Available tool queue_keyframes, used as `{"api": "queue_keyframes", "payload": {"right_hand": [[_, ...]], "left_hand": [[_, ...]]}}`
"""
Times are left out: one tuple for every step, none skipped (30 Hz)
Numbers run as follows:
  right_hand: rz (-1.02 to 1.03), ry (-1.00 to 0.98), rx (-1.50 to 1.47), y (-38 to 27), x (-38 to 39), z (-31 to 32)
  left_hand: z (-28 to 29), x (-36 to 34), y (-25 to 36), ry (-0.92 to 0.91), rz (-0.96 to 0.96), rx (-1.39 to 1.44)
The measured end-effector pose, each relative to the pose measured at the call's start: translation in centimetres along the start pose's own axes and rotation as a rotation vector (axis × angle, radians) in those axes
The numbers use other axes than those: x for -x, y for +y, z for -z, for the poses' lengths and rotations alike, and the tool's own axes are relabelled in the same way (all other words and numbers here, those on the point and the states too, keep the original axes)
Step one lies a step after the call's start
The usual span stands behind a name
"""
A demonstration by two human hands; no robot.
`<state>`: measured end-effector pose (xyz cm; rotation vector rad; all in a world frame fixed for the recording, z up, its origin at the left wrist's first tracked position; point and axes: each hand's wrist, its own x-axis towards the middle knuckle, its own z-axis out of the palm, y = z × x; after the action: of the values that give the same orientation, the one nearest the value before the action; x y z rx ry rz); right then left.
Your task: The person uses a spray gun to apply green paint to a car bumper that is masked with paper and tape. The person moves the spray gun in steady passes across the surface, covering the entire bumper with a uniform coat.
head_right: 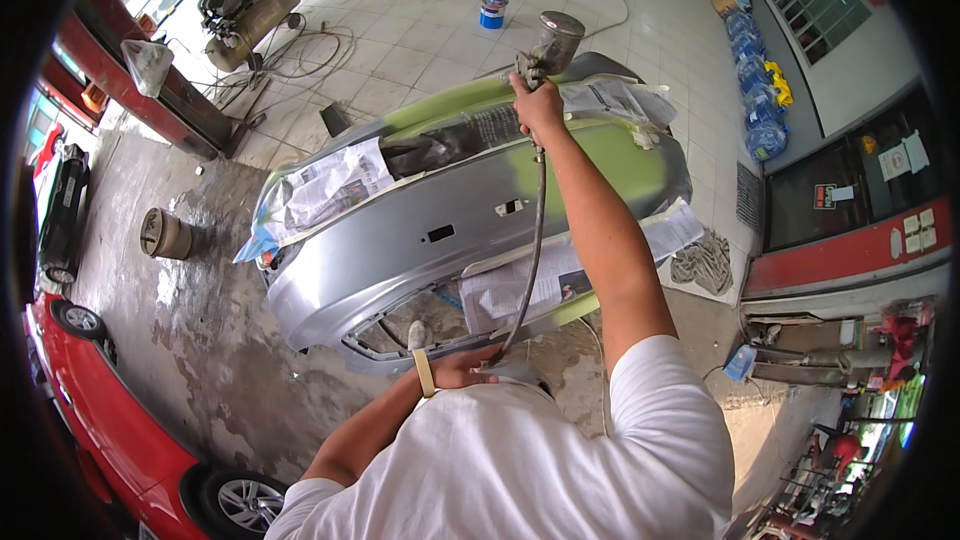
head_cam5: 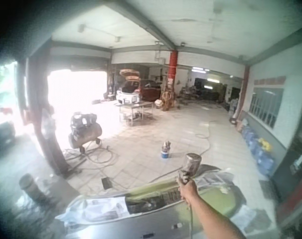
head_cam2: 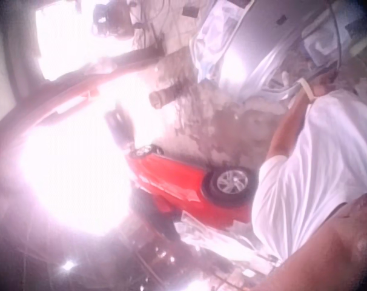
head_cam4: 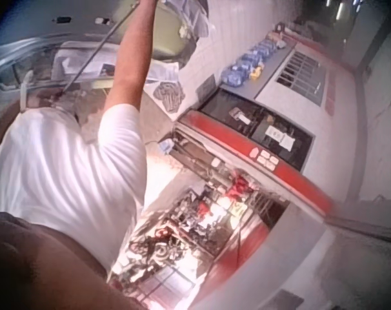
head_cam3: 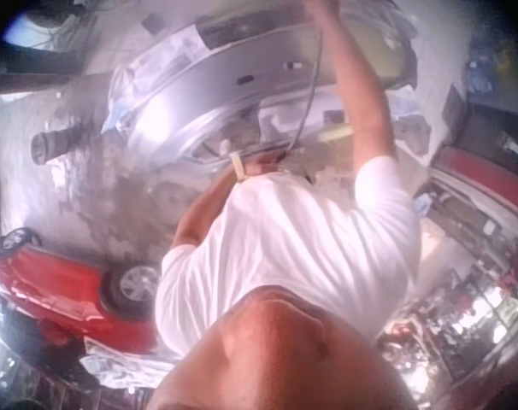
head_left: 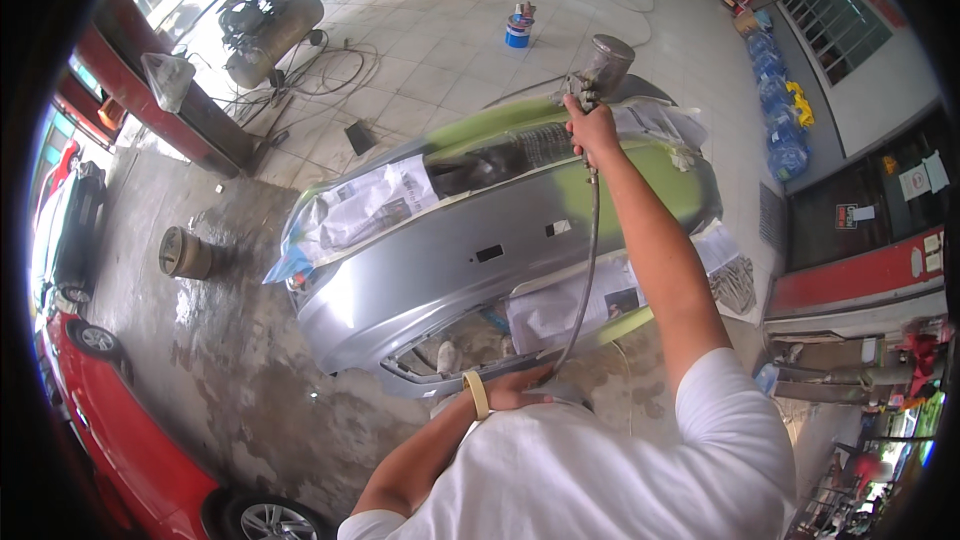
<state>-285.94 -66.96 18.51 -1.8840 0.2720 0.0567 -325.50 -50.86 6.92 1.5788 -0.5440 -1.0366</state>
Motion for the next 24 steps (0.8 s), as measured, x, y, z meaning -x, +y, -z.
{"api": "queue_keyframes", "payload": {"right_hand": [[-0.008,0.012,-0.014,0.2,-0.9,1.4],[-0.011,0.044,-0.009,0.4,-1.7,2.9],[-0.013,0.071,-0.006,0.3,-2.0,4.1],[-0.015,0.098,-0.004,0.2,-2.5,5.2],[0.008,0.076,-0.023,0.8,-3.4,6.6],[0.021,0.106,-0.014,1.2,-4.3,7.9],[0.031,0.137,-0.004,1.6,-5.2,9.0],[0.042,0.166,0.007,2.1,-5.9,10.1],[0.039,0.163,0.010,2.1,-6.2,11.0],[0.034,0.157,0.009,2.1,-6.5,11.8],[0.029,0.150,0.007,2.0,-6.8,12.5],[0.025,0.147,0.006,2.1,-7.2,13.4],[0.031,0.152,0.023,2.2,-7.8,14.1],[0.055,0.180,0.068,2.2,-8.4,14.7],[0.078,0.204,0.113,2.1,-8.7,15.1],[0.102,0.228,0.158,1.8,-9.0,15.4],[0.124,0.245,0.231,1.5,-9.4,15.7],[0.110,0.201,0.248,1.1,-10.0,16.0],[0.096,0.155,0.263,0.6,-10.7,16.0],[0.082,0.108,0.279,0.2,-11.4,16.0],[0.107,0.076,0.294,-0.1,-11.5,15.2],[0.103,0.038,0.300,-0.2,-12.4,14.9],[0.099,0.000,0.306,-0.4,-13.3,14.5],[0.097,-0.049,0.310,-0.7,-13.2,13.5]], "left_hand": [[0.2,-1.0,0.8,-0.028,0.018,0.001],[0.3,-1.9,1.8,-0.054,0.036,0.002],[0.3,-2.4,2.6,-0.055,0.044,0.039],[0.0,-3.3,2.1,-0.059,0.022,0.059],[-0.2,-4.5,0.9,-0.061,-0.001,0.078],[-0.5,-5.4,0.3,-0.065,-0.024,0.096],[-0.6,-5.8,1.1,-0.065,-0.014,0.098],[-0.5,-6.1,1.9,-0.063,-0.003,0.100],[-0.5,-6.4,2.8,-0.056,0.008,0.104],[-0.6,-6.9,3.3,-0.055,-0.010,0.114],[-0.8,-7.5,3.7,-0.053,-0.027,0.123],[-1.0,-8.0,4.2,-0.054,-0.047,0.131],[-1.2,-8.4,4.8,-0.030,-0.054,0.123],[-1.4,-8.6,5.4,-0.006,-0.061,0.116],[-1.6,-8.8,6.0,0.021,-0.066,0.109],[-1.9,-9.0,6.6,0.033,-0.092,0.141],[-2.2,-9.2,7.1,0.045,-0.117,0.172],[-2.4,-9.4,7.5,0.055,-0.145,0.203],[-2.8,-9.6,7.7,0.073,-0.178,0.197],[-3.1,-9.7,7.9,0.092,-0.210,0.192],[-3.6,-9.8,8.0,0.116,-0.240,0.193],[-3.8,-9.7,8.7,0.108,-0.241,0.208],[-3.7,-9.6,9.5,0.100,-0.242,0.224],[-3.7,-9.3,10.1,0.103,-0.238,0.242]]}}
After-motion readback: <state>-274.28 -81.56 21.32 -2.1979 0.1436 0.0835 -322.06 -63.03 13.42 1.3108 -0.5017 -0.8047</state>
